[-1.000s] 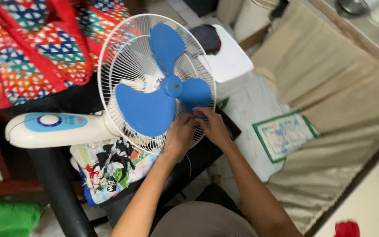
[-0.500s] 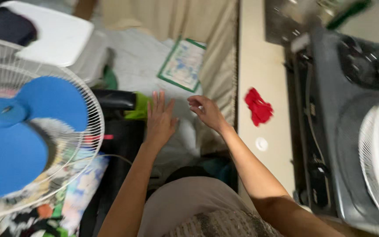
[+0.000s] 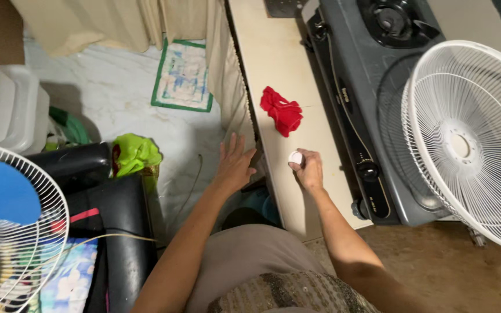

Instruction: The person assembles a table fan by attaching the blue fan blades to the motor hub, securing them with a white cap, and then fitting the front wire cage over the blades. The person uses both hands to align and tighten components.

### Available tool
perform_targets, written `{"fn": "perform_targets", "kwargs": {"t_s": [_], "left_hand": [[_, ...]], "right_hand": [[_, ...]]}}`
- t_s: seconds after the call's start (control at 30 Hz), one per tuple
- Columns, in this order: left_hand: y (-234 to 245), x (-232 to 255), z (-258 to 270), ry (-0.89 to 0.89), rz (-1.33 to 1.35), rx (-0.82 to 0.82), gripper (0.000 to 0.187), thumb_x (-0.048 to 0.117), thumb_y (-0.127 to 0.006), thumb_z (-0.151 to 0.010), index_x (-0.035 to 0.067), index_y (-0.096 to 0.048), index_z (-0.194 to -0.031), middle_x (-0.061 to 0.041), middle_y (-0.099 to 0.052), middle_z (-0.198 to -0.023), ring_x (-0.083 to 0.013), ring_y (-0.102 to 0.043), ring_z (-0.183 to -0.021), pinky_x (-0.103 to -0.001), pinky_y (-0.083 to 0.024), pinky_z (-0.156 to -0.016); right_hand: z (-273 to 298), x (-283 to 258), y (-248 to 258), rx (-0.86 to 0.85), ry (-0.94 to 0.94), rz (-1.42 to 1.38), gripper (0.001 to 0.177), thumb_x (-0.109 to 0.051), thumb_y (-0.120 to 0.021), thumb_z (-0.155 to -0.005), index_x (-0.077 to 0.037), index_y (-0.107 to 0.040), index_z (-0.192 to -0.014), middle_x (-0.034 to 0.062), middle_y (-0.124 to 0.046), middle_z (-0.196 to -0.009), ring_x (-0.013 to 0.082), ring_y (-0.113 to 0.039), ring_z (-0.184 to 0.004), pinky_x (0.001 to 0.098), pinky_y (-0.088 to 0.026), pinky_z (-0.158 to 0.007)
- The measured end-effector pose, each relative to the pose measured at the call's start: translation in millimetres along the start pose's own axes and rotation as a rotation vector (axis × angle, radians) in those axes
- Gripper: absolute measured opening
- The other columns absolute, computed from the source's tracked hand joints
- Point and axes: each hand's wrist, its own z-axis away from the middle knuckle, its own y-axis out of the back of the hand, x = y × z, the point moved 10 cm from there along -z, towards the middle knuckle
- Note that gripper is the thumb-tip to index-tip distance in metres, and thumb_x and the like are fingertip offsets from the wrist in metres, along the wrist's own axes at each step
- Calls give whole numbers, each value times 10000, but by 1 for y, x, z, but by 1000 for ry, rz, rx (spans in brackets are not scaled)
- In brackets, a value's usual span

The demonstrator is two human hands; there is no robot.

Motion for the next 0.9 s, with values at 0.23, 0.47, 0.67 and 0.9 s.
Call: {"fn": "perform_targets", "kwargs": {"t_s": [0.23, 0.47, 0.67, 0.9], "left_hand": [[19, -6, -16, -94, 337, 286, 547, 258, -774, -911, 14, -601, -1368, -318, -457, -1475, -459, -389, -1404, -532, -333, -1153], [152, -59, 39, 94, 1254, 603, 294, 183, -626, -1026, -29, -702, -1216, -80, -764, -1023, -141, -719, -886, -296, -581, -794], [266, -67, 137, 72, 1333, 983, 281, 150, -644, -1018, -60, -683, -1201, -100, -750, -1007, -122, -702, -835, -279, -591, -790], [311, -92, 221, 70, 1228, 1272, 281, 143, -636, -1028, -78, -679, -1195, -99, -752, -999, -119, -703, -825, -269, -593, -789]], "right_hand": [[-16, -108, 42, 43, 268, -198, 503, -60, -856, -793, -68, -668, -1259, 137, -663, -1079, 312, -652, -987, 379, -532, -876], [-15, -321, 68, -65, 789, -655, 831, -56, -844, -894, -39, -354, -1565, 109, -670, -1317, 197, -675, -1217, 342, -546, -1065], [-4, -438, 43, -160, 911, -911, 920, 7, -891, -810, -21, -359, -1560, 153, -611, -1360, 223, -620, -1217, 317, -506, -985], [27, -520, -9, -467, 965, -1168, 864, 0, -877, -841, -19, -378, -1546, 106, -631, -1319, 153, -639, -1137, 296, -522, -993]]}}
